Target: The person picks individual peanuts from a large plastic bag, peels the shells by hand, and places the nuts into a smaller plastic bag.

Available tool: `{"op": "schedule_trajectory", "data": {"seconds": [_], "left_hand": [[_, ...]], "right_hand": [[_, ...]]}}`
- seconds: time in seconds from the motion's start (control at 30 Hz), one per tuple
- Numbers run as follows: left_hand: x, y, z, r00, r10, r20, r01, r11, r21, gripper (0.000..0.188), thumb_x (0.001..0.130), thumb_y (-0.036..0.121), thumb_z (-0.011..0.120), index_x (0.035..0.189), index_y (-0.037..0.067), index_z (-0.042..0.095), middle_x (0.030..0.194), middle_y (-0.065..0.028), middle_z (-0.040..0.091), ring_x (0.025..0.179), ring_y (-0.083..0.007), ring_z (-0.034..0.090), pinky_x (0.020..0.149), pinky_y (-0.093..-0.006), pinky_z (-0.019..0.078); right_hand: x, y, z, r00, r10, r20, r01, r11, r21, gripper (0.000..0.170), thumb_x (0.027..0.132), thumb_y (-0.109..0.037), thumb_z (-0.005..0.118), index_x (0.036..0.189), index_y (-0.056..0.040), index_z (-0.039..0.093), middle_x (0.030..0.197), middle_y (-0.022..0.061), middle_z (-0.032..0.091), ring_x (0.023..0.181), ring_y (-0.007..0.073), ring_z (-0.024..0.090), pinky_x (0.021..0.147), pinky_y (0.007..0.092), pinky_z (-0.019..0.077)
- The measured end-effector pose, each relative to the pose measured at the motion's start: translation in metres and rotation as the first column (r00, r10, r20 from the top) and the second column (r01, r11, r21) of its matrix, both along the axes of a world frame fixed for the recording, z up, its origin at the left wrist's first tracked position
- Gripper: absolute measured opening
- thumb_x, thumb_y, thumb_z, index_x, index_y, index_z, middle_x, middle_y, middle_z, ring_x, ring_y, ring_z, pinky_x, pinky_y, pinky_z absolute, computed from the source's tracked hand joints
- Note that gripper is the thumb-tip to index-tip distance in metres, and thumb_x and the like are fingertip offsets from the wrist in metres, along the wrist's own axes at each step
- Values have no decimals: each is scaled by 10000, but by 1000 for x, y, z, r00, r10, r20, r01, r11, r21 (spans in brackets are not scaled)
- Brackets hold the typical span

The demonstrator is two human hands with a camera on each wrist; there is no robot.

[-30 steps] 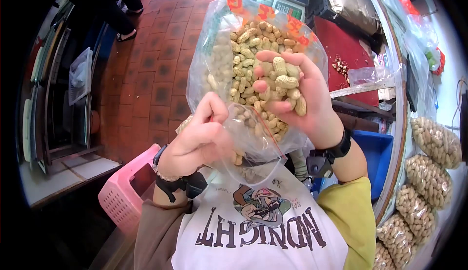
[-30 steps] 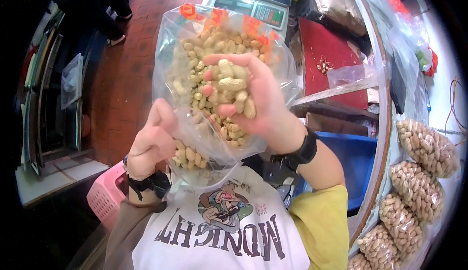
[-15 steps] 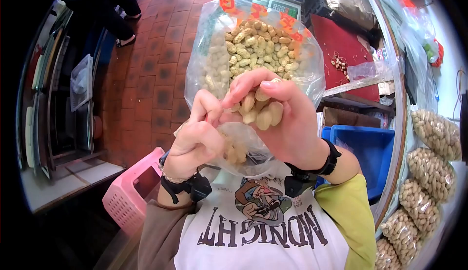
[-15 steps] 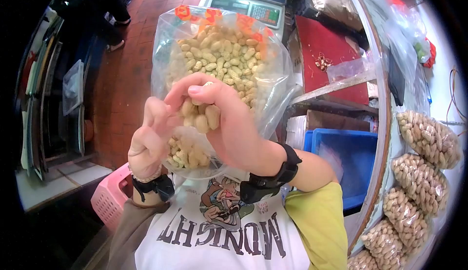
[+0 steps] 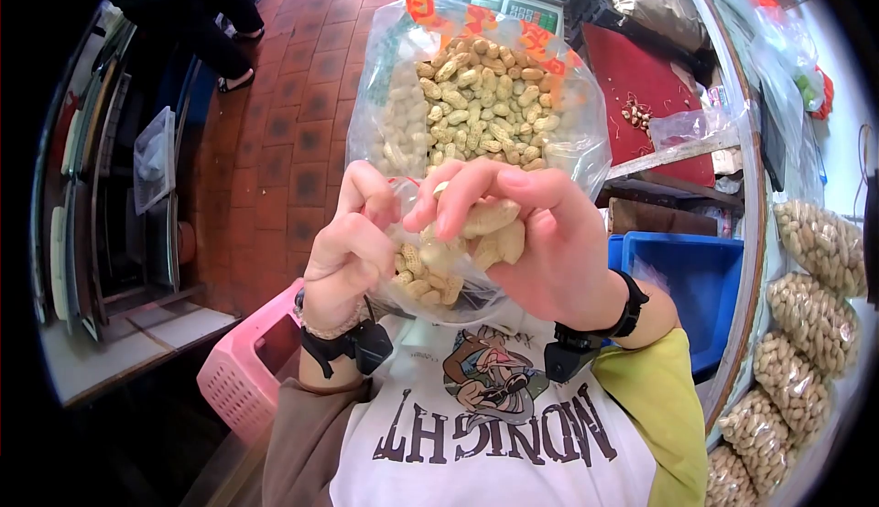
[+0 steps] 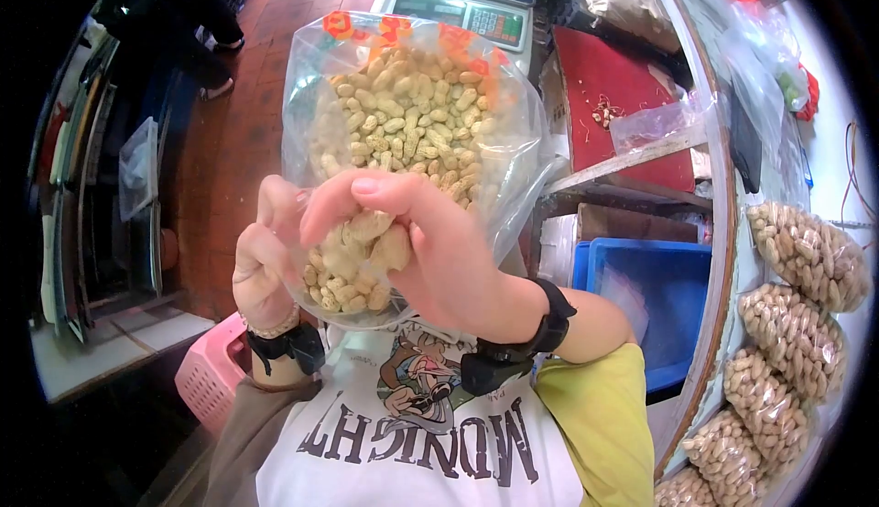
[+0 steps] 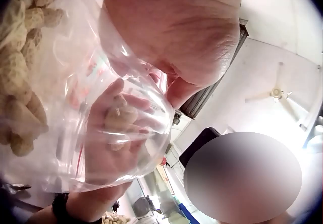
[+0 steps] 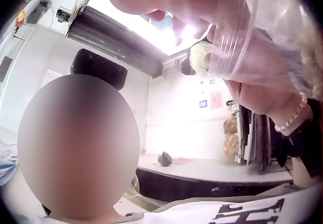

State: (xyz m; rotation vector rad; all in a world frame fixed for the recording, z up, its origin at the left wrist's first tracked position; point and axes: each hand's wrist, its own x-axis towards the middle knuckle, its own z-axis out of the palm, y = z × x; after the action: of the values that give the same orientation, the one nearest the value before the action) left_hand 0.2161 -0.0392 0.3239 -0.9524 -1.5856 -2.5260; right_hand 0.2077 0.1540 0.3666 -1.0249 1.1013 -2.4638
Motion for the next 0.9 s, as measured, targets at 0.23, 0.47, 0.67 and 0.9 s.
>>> {"op": "schedule_trajectory", "data": {"seconds": [0.23, 0.47, 0.67, 0.9], "left_hand": [[1, -6, -2, 998, -48, 50, 47, 999, 19, 256, 925, 226, 616, 711, 93, 570, 950, -52, 390, 1010, -274, 493, 910, -446, 411], [2, -4, -3, 999, -27, 35, 26, 998, 51, 255, 908, 222, 633, 703, 88, 562, 943, -60, 376, 974, -286, 482, 889, -452, 403], [3, -3, -1, 1000, 23, 0, -23, 1000, 10, 257, 887, 324, 603, 749, 108, 596, 888, -30, 308, 858, -193, 301, 815, -336, 284], [8, 5, 1, 996, -19, 91, 9, 994, 111, 262, 888, 324, 601, 743, 106, 593, 896, -27, 308, 839, -190, 304, 801, -332, 281]], "right_hand": [[7, 2, 22, 842, 171, 511, -215, 976, 27, 403, 973, -324, 382, 1051, -6, 617, 1079, 140, 581, 1184, 254, 470, 1042, 395, 346], [8, 1, 17, 796, 109, 595, -161, 986, 35, 376, 950, -289, 386, 951, 0, 627, 1038, 72, 612, 1071, 180, 522, 1010, 326, 329], [9, 8, 27, 879, -72, 472, -72, 957, 280, 264, 934, -219, 482, 999, 1, 612, 1022, 110, 607, 1058, 200, 566, 946, 368, 443], [10, 1, 16, 703, 61, -709, 682, 227, 696, 232, 760, -200, 735, 846, -58, 574, 723, 59, 579, 609, 232, 620, 514, 326, 495]]}}
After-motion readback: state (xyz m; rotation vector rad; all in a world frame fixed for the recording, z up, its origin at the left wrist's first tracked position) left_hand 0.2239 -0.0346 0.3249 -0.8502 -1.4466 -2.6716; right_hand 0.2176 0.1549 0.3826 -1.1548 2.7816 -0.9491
